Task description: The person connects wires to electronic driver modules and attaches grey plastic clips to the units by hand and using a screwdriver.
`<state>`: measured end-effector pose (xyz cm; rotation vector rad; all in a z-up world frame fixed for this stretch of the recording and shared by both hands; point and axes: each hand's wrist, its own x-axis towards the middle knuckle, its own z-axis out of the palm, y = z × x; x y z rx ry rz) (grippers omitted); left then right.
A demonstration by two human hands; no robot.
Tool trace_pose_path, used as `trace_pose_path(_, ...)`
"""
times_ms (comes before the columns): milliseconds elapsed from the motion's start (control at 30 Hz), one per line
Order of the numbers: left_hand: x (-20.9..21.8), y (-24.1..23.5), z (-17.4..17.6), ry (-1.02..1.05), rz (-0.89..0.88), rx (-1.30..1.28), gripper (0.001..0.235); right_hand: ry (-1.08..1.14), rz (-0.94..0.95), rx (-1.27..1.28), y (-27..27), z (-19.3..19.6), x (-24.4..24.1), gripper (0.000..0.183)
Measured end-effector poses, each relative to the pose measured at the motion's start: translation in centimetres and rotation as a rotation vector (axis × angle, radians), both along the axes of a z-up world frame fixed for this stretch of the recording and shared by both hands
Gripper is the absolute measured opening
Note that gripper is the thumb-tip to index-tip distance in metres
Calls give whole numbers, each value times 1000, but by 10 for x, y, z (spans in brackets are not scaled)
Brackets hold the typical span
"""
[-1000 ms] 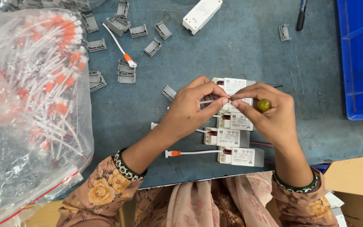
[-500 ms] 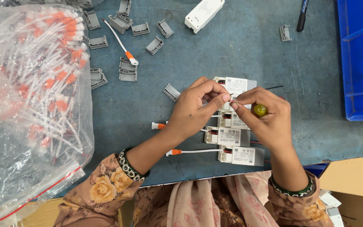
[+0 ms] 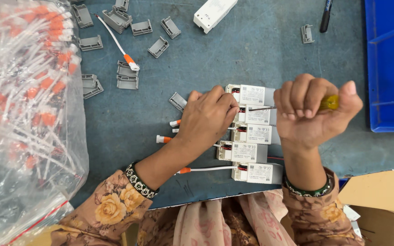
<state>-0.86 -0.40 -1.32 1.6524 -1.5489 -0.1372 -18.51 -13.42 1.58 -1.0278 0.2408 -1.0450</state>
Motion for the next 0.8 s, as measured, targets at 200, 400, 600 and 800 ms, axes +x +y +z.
trace_pose_path(200, 0, -1, -1, -18, -4, 11, 10, 73, -14, 47, 7, -2, 7, 75)
trace_pose_path(400, 0, -1, -1, -26, -16, 24, 10, 94, -28, 8, 8, -8, 11, 74)
trace_pose_path(600, -1, -2, 1, -101, -32, 54, 11, 116, 9, -62, 11, -10, 9, 67)
trace_pose_path(800, -1, -4, 2, -88, -22, 64, 11, 118, 49, -147, 14, -9, 5, 62)
